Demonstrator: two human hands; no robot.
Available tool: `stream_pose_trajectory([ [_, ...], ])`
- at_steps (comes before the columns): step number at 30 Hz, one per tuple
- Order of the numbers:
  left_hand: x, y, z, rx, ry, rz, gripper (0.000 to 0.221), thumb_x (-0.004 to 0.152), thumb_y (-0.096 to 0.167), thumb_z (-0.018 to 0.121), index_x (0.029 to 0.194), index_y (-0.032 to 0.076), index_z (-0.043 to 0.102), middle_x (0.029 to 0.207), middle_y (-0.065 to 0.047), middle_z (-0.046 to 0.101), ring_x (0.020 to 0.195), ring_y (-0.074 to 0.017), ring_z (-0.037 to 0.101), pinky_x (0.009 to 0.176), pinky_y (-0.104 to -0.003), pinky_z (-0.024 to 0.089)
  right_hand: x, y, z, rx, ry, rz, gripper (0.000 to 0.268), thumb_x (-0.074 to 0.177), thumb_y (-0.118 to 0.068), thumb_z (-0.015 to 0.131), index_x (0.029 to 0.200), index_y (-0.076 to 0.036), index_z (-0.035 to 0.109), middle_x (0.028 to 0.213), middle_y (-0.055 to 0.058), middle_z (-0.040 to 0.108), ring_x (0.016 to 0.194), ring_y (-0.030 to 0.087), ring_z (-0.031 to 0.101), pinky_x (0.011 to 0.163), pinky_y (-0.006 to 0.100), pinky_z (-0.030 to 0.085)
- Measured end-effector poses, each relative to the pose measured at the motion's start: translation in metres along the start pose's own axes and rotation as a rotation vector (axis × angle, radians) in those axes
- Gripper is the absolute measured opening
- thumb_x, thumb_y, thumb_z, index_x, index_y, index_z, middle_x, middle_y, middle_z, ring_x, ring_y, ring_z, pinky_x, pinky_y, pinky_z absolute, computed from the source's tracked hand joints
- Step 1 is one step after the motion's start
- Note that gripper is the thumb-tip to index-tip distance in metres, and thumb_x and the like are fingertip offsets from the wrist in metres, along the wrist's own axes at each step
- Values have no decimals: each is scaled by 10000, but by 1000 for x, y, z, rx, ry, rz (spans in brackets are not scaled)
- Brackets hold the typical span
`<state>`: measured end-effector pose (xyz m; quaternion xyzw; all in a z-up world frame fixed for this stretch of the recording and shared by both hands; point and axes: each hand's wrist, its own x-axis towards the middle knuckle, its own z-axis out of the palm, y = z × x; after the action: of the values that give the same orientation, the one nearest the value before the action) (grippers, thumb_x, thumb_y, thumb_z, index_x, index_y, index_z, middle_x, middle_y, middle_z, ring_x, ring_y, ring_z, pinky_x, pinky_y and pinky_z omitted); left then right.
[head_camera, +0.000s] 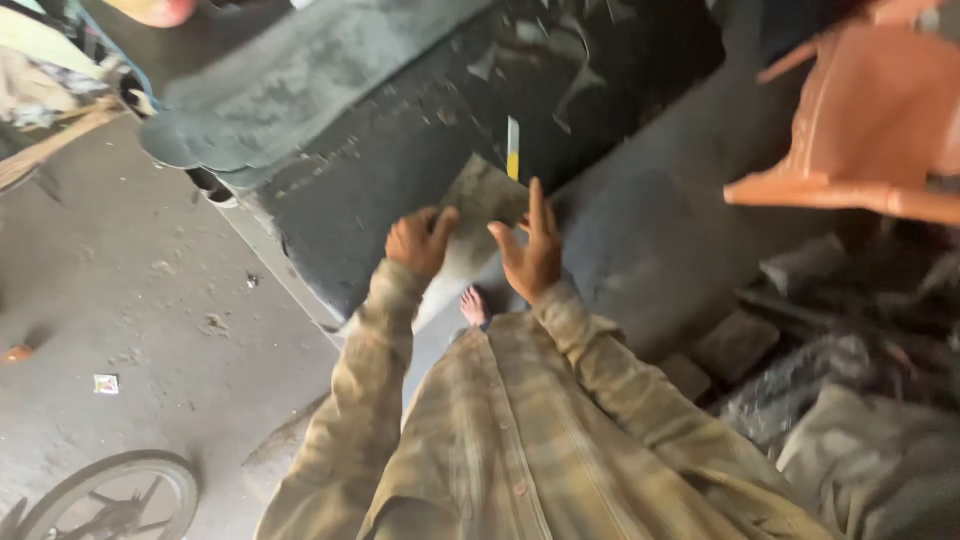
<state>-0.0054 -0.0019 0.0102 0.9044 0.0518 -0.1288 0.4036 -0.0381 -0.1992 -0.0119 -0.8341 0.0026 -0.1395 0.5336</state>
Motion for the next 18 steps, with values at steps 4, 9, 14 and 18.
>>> stream_pose_trajectory([
  [4, -17, 50, -27, -378, -184, 165, 380, 926, 391, 718, 975, 16, 751, 727, -113, 743, 665, -195, 682, 626, -384, 548, 60, -53, -54, 21, -253, 2, 663, 970, -143, 730, 1562, -11, 463, 1118, 152, 686, 867, 242, 666, 765, 347, 557],
  [9, -15, 123, -24, -622, -12, 83, 325, 947, 298, 718, 994, -21, 757, 790, -95, 764, 721, -96, 667, 648, -306, 545, 120, -88, -88, -123, -191, -606, 643, 961, -94, 789, 1516, -5, 476, 1372, 218, 587, 1201, 364, 597, 999, 434, 528],
  [14, -5, 146, -11, -846, 56, 193, 231, 958, 168, 708, 1089, -19, 742, 962, -55, 790, 862, -68, 677, 773, -271, 576, 143, -83, -105, -268, -202, -721, 641, 965, -167, 747, 1494, 51, 459, 1484, 244, 526, 1292, 436, 543, 1104, 517, 447],
  [18, -3, 150, -1, -958, 57, 210, 194, 980, 126, 700, 1098, -21, 749, 987, -53, 783, 898, -62, 671, 806, -265, 572, 159, -91, -117, -166, -317, -737, 639, 1006, -198, 714, 1502, 87, 429, 1505, 267, 510, 1360, 465, 529, 1162, 527, 417],
])
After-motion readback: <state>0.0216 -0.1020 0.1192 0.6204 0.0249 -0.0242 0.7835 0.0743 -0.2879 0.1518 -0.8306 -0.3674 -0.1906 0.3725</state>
